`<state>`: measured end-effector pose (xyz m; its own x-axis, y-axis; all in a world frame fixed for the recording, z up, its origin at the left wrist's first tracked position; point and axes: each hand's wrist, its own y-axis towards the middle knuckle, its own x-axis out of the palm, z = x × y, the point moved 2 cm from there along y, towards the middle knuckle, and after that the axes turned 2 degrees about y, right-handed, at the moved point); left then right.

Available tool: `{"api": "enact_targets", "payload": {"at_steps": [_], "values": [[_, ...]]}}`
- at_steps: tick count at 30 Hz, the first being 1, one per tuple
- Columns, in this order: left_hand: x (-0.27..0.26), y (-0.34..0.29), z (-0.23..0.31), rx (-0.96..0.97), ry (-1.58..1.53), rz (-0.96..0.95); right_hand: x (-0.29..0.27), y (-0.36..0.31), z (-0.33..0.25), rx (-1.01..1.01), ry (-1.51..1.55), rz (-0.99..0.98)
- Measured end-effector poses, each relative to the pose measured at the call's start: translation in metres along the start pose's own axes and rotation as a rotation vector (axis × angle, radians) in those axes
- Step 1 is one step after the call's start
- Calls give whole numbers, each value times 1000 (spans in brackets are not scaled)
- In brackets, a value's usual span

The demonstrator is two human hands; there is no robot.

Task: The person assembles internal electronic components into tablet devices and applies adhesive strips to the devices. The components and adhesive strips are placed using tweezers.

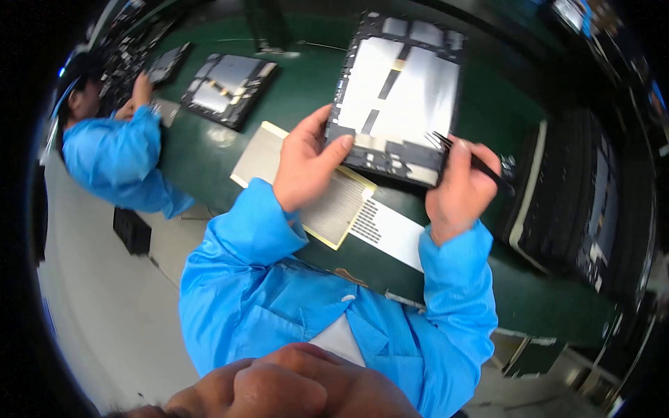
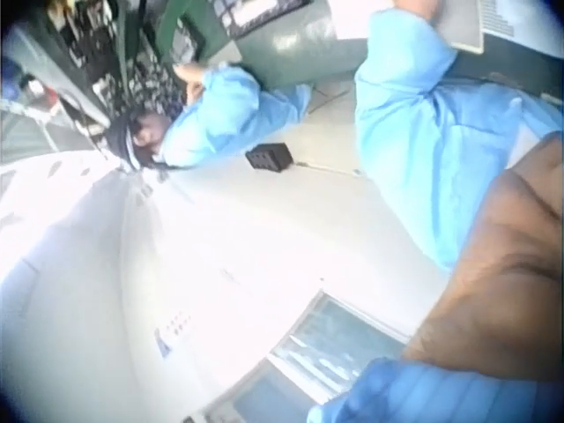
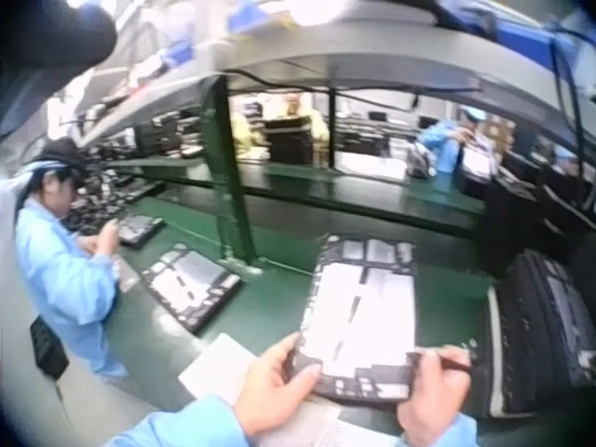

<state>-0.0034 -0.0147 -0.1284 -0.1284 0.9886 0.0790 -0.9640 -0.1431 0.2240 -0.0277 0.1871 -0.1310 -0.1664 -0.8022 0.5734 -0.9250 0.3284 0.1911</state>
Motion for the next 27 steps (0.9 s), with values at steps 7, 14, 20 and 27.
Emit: {"api": "enact_targets", "payload": {"at_steps": [7,14,20,27], "values": [[-64,-54,20,-278,-763,54,21,-19,-16,148,209,-480],[-142,-37,17,19,-619,493,16,-18,-1,321,-11,-414],[-178,32,1,63,-570,946,15,-22,6,366,-109,-426],[-201,37,2,-318,241,757,15,-21,-4,366,-301,-418]]}}
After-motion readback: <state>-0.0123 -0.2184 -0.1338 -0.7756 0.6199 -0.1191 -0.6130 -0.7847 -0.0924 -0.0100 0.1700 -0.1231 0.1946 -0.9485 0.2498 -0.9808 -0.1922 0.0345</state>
